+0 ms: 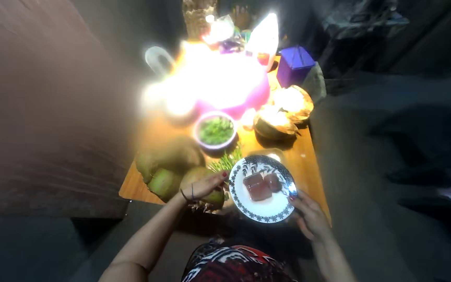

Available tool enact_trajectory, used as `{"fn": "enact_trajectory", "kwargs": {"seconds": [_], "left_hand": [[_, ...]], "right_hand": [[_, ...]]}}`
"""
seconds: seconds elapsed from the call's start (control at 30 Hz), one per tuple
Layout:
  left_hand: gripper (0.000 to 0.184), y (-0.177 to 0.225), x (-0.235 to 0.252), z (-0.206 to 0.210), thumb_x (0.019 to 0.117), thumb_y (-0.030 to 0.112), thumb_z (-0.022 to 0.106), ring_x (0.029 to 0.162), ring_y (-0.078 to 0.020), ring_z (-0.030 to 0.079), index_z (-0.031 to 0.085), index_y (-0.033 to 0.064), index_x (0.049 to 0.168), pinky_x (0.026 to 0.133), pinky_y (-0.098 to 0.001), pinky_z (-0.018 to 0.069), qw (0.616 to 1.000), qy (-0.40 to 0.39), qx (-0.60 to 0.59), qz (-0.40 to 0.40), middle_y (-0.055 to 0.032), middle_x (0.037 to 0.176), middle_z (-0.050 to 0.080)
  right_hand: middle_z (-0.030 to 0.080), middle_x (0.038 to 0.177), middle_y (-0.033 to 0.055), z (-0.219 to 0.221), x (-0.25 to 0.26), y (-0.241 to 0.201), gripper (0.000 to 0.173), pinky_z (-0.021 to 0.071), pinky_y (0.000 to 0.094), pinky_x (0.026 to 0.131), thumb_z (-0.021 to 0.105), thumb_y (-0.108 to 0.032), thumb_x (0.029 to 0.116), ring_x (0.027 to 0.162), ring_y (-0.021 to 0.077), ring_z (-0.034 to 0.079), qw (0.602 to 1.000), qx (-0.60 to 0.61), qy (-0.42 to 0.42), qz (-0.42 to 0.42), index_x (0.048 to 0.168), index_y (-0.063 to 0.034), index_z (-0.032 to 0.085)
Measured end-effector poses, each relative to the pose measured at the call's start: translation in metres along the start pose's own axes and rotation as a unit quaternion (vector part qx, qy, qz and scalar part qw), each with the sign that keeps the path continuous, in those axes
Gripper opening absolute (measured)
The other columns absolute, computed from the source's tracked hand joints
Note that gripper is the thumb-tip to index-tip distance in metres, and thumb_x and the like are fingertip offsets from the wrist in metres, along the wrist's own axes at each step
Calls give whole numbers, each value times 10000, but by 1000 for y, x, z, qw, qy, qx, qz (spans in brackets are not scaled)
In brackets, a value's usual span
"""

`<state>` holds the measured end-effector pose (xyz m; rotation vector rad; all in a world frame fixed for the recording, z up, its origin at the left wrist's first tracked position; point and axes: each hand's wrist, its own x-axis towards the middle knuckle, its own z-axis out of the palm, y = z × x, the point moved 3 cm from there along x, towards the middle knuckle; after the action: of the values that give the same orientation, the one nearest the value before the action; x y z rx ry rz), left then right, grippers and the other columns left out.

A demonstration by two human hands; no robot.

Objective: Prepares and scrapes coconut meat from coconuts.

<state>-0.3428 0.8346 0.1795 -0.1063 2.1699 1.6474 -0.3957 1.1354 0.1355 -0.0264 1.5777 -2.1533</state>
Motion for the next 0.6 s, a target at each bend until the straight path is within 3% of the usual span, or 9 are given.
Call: {"fn": "enact_trajectory", "kwargs": {"seconds": [0.07, 0.13, 0.27, 0.3, 0.37, 0.43, 0.47, 0.53, 0.6], "left_hand": [[485, 3, 25, -51, 1114, 337, 327, 1133, -236, 651, 490, 78, 1491, 966, -434, 532, 997, 42, 57, -4, -156, 1330, 632], [452, 0, 60, -112, 1114, 322, 394, 1132, -254, 661, 489, 82, 1486, 960, -453, 546, 993, 96, 62, -13, -179, 1334, 626], [450, -15, 138, -220, 1109, 315, 445, 1243, -356, 578, 537, -1, 1416, 1045, -544, 448, 970, 207, 96, -89, -248, 1372, 579], [458, -22, 156, -241, 1110, 320, 435, 1297, -378, 556, 555, -13, 1401, 1102, -565, 404, 959, 207, 161, -108, -257, 1391, 576], [474, -57, 195, -275, 1103, 317, 428, 1290, -432, 560, 545, -28, 1406, 1100, -616, 395, 937, 181, 270, -125, -287, 1368, 585], [511, -132, 242, -304, 1042, 332, 512, 1145, -453, 641, 545, -29, 1402, 978, -638, 490, 932, 186, 297, -95, -301, 1263, 641], [539, -152, 259, -311, 1013, 309, 554, 1137, -439, 640, 498, 11, 1459, 958, -627, 498, 940, 162, 269, -135, -283, 1289, 633], [565, -148, 274, -304, 979, 193, 620, 1090, -437, 640, 448, 68, 1502, 870, -633, 526, 949, 96, 220, -204, -268, 1289, 620], [545, -115, 272, -287, 964, 78, 636, 1162, -452, 617, 467, 46, 1481, 925, -639, 514, 939, 35, 249, -233, -282, 1330, 590]], "right_hand": [[761, 896, 39, 2, 16, -1, 277, 604, 258, 512, 466, -62, 963, 652, 108, 722, 1000, -1, -8, -10, 1191, -15, 615], [760, 882, 43, 6, 32, -2, 271, 604, 267, 495, 475, -66, 961, 630, 114, 720, 1000, -9, -2, -8, 1187, -14, 616], [757, 883, 39, 23, 65, -7, 309, 599, 264, 478, 446, -33, 973, 599, 113, 711, 999, -31, 18, 14, 1255, 2, 568], [757, 882, 46, 28, 73, -7, 317, 600, 269, 476, 443, -28, 975, 597, 118, 714, 999, -31, 21, 21, 1266, 7, 564], [763, 870, 55, 37, 90, -6, 312, 605, 277, 478, 434, -21, 979, 593, 127, 718, 999, -27, 26, 28, 1256, 4, 575], [768, 869, 56, 45, 103, -3, 298, 611, 280, 491, 427, -8, 989, 603, 132, 724, 999, -18, 26, 32, 1251, -4, 570], [770, 867, 57, 49, 108, -2, 292, 612, 278, 495, 425, -1, 992, 602, 131, 724, 999, -13, 31, 31, 1245, -4, 571], [769, 872, 48, 56, 117, 0, 291, 614, 278, 511, 409, 3, 1003, 610, 127, 723, 999, -10, 39, 34, 1251, -10, 560], [776, 891, 35, 58, 124, 1, 295, 626, 287, 530, 396, 15, 999, 638, 130, 737, 998, -12, 44, 36, 1247, -20, 550]]}}
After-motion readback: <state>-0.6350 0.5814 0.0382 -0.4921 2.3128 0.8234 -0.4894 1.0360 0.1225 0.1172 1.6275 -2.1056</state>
